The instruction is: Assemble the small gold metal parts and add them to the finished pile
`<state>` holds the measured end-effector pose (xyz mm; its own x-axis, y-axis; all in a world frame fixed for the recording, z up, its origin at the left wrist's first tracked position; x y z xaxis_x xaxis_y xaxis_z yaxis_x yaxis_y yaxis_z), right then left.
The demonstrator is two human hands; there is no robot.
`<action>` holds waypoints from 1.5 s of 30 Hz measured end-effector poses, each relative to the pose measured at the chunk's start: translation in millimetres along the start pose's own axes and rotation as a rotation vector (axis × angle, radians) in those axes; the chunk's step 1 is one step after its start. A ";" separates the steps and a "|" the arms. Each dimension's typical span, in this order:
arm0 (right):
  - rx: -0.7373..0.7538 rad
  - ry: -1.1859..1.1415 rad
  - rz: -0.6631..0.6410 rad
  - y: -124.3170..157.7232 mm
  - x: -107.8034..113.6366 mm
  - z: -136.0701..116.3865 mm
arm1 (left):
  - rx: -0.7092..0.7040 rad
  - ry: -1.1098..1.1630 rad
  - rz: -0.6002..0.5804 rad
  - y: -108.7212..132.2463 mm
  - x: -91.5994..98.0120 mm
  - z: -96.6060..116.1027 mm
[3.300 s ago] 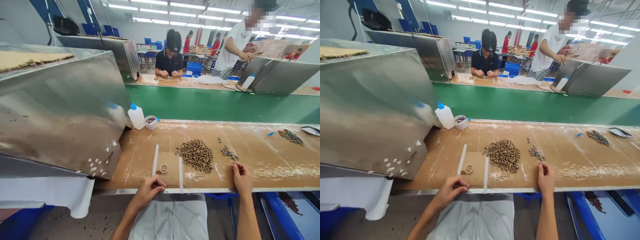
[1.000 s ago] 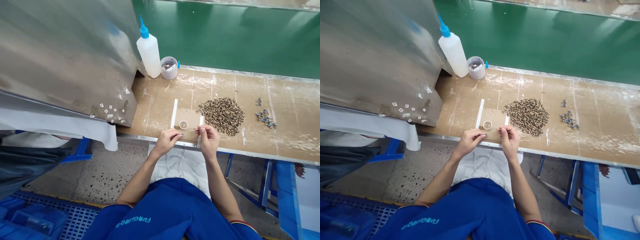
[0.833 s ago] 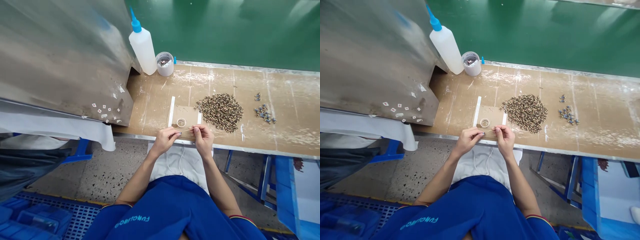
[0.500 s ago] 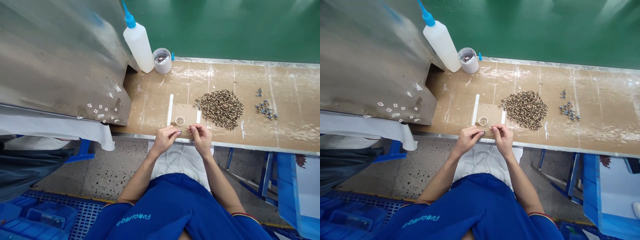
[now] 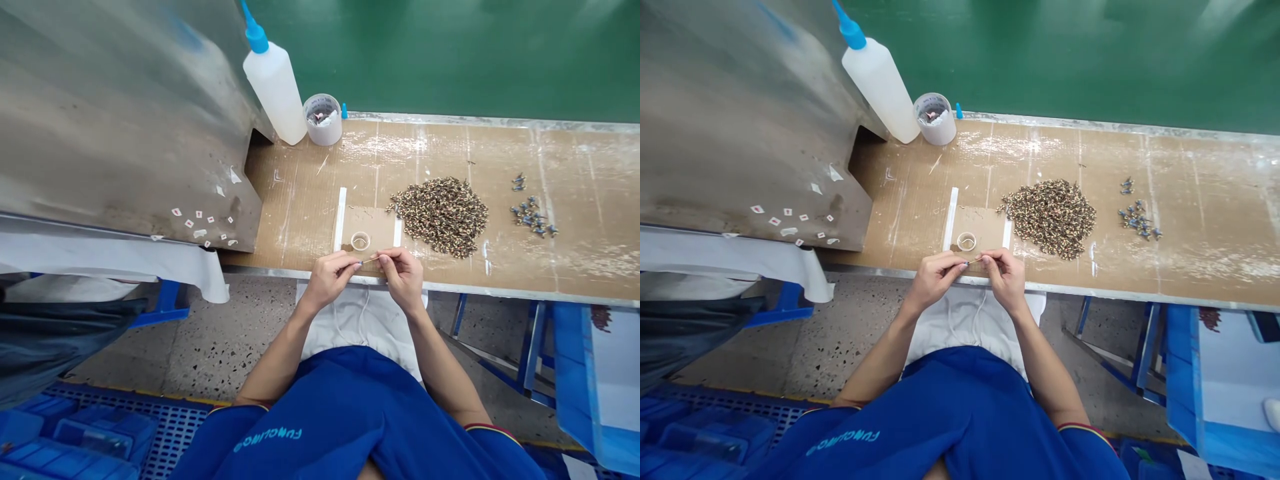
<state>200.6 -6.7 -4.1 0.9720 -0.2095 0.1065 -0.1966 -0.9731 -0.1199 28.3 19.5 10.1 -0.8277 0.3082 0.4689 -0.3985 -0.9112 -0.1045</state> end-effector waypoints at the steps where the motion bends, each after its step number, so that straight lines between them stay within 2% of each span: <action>1: 0.002 -0.003 0.000 -0.1 0.1 0.1 | 0.003 0.006 -0.001 -0.1 0.1 -0.2; 13: 0.042 -0.062 0.031 -1.4 -1.6 -4.7 | 0.025 0.113 0.020 -1.8 3.2 -1.8; 19: 0.066 -0.130 0.137 -7.9 4.8 -6.3 | 0.017 0.253 0.028 0.9 7.6 -6.4; 25: 0.297 0.099 0.066 -24.2 -5.1 -18.9 | 0.008 0.420 0.053 3.5 12.9 -13.6; 30: 0.335 0.296 -0.051 -28.6 -15.0 -19.0 | -0.016 0.466 0.080 4.1 16.9 -19.3; 32: 0.352 0.344 -0.028 -26.6 -6.2 -18.5 | -0.026 0.450 0.088 4.5 17.4 -20.3; 38: 0.338 0.616 0.269 -16.1 55.6 -15.1 | -0.068 0.439 0.085 3.6 16.6 -19.1; 41: 0.289 0.707 0.266 -13.1 70.4 -8.2 | -0.064 0.445 0.082 2.3 16.4 -18.6; 45: 0.278 0.787 0.181 -15.1 64.4 -1.5 | -0.052 0.446 0.081 2.4 16.5 -18.7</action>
Point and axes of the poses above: each hand's wrist, its own y-axis away from the middle knuckle, its own x-axis out of the back of the hand, z = x × y, the point moved 3 cm from there along -y, towards the middle knuckle, and after that the axes turned 2 degrees about x, right-handed, at the moved point
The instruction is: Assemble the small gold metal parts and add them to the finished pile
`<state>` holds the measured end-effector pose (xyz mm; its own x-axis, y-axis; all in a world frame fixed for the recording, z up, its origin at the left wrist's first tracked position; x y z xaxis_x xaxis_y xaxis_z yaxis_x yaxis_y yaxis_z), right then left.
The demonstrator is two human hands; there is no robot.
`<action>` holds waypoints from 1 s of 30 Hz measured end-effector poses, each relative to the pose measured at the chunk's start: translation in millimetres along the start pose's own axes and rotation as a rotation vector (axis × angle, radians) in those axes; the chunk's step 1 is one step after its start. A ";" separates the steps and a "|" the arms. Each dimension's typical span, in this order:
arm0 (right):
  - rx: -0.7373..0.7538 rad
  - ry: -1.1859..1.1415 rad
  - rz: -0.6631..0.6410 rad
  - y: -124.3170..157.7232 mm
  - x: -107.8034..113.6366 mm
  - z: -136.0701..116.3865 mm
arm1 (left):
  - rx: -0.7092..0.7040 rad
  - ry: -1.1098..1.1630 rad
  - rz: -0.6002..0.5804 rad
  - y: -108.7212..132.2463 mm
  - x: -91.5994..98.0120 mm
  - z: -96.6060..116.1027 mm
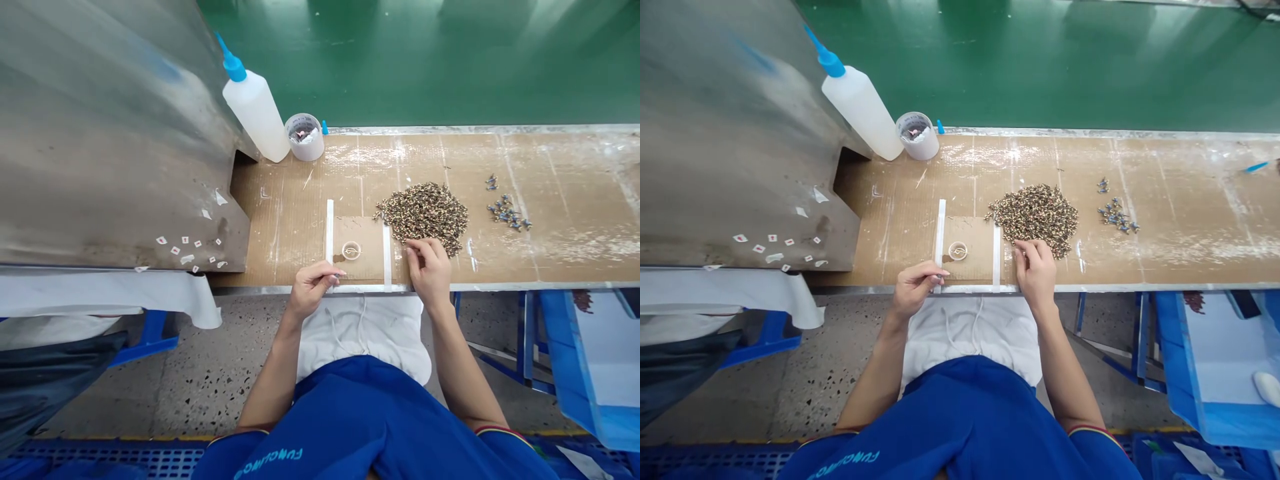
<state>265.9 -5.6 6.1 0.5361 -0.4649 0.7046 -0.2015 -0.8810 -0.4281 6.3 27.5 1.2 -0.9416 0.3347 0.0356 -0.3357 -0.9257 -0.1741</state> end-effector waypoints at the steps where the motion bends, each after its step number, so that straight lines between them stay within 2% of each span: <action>1: 0.003 0.026 -0.016 -1.1 -2.6 -1.3 | 0.001 0.000 -0.001 0.3 0.1 0.1; 10: 0.006 0.085 -0.137 -7.0 -10.1 -12.5 | 0.043 0.021 -0.001 1.3 -0.7 2.4; 18: -0.059 -0.008 -0.150 -10.3 -14.9 -14.8 | -0.006 0.051 -0.047 1.0 -0.6 4.5; 24: -0.043 -0.042 -0.151 -9.4 -12.1 -15.0 | -0.038 0.047 -0.085 0.1 -1.4 4.1; 30: -0.059 -0.102 -0.153 -9.6 -5.4 -21.8 | -0.101 -0.092 -0.078 -0.2 -2.8 7.1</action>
Point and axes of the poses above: each hand's wrist, its own y-axis away from the middle knuckle, its own x-axis out of the back of the hand, z = x × y, the point moved 3 cm from there along -y, towards the middle knuckle, and after that the axes turned 2 degrees about x, right-handed, at the moved point
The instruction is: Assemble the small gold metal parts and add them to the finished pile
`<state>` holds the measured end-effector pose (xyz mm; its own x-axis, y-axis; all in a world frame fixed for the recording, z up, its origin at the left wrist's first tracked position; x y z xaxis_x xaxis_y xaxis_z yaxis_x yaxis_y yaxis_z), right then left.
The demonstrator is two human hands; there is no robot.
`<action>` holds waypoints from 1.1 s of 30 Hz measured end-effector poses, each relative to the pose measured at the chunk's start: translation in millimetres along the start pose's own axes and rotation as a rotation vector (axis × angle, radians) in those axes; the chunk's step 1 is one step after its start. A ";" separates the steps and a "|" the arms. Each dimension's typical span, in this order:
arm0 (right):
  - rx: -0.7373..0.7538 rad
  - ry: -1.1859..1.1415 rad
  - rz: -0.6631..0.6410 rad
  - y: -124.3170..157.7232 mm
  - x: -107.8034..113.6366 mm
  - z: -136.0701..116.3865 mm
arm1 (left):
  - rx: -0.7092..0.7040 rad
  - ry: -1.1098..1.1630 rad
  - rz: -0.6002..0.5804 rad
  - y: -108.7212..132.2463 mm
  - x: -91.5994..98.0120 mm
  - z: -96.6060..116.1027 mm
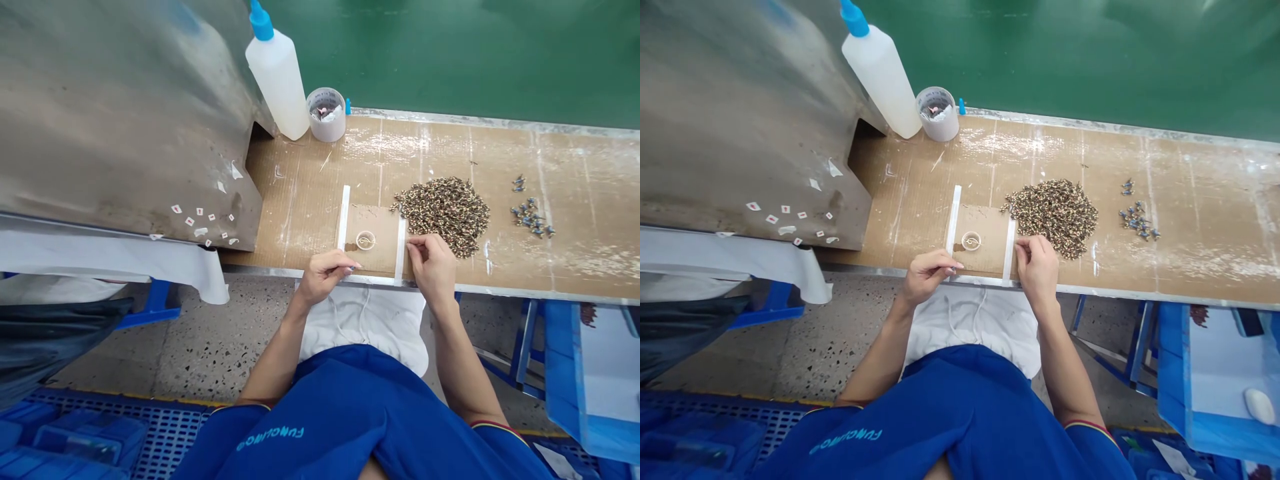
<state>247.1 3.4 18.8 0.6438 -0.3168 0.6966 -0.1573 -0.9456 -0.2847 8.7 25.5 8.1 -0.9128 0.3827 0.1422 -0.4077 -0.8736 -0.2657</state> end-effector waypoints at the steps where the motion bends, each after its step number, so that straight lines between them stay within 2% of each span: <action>1: -0.018 -0.046 0.007 2.1 0.8 -3.5 | -0.012 -0.032 -0.001 0.2 -0.5 0.8; 4: -0.092 -0.241 -0.018 13.3 -3.2 -16.8 | -0.034 -0.126 -0.007 0.9 -3.6 3.1; 8: -0.204 -0.499 -0.104 29.3 -22.4 -33.2 | -0.053 -0.235 -0.045 1.4 -11.4 5.5; 12: -0.336 -0.692 -0.164 34.3 -39.4 -37.7 | -0.046 -0.287 -0.064 1.4 -16.2 6.7; 15: -0.377 -0.765 -0.212 33.6 -43.6 -37.5 | -0.025 -0.291 -0.066 0.7 -16.4 7.1; 26: -0.375 -0.766 -0.313 37.7 -48.3 -35.2 | -0.021 -0.319 -0.082 0.3 -17.4 4.6; 33: -0.166 -0.584 -0.321 32.6 -46.8 -45.3 | -0.022 -0.378 -0.082 3.7 -16.5 -0.9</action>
Point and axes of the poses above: each hand's wrist, its own y-axis away from the middle knuckle, its own x-axis out of the back of the hand, z = x × y, the point moved 3 cm from there along -y, towards the middle knuckle, and after that the axes turned 2 degrees about x, right-handed, at the moved point
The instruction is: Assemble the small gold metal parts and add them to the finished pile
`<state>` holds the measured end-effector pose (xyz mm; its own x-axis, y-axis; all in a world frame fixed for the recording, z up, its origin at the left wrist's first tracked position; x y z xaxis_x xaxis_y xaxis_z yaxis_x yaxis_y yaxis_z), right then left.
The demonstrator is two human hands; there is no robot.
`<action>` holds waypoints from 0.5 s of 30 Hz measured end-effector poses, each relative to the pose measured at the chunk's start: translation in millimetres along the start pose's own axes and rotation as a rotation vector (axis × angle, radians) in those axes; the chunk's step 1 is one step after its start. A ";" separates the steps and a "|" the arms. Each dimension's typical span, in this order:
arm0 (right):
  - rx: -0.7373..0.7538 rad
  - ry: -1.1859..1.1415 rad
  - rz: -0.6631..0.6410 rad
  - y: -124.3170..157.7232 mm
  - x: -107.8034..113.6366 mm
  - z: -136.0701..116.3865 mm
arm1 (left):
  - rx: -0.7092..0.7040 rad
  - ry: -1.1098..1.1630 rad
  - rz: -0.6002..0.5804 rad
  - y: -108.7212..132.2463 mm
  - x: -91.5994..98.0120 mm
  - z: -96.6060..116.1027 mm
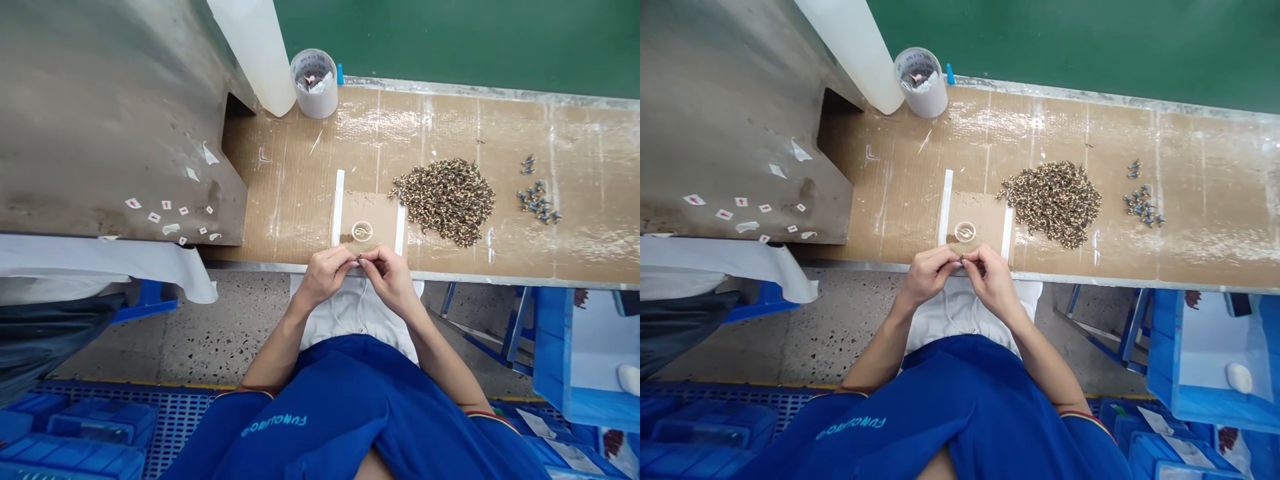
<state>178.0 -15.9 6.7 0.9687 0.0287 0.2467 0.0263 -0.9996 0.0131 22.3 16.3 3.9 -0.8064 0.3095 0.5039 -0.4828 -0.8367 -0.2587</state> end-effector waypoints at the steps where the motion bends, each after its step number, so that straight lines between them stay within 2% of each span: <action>1: 0.017 0.034 -0.010 -0.7 -0.1 -1.6 | 0.002 -0.009 -0.005 0.2 0.1 -0.5; 11: 0.024 0.023 -0.270 -10.4 10.7 -3.5 | 0.005 0.048 -0.117 -1.4 5.1 -2.4; 15: 0.018 -0.032 -0.231 -8.9 6.9 -0.2 | 0.022 0.059 -0.099 -2.4 5.8 -1.5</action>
<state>184.4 -6.8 8.5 0.9437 0.2572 0.2080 0.2528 -0.9663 0.0480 18.2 20.8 6.2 -0.7739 0.4169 0.4767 -0.5543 -0.8100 -0.1915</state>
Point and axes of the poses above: each hand's wrist, its own y-axis away from the middle knuckle, its own x-axis out of the back of the hand, z = x × y, the point moved 3 cm from there along -y, towards the middle knuckle, and after that the axes turned 2 degrees about x, right-handed, at the moved point
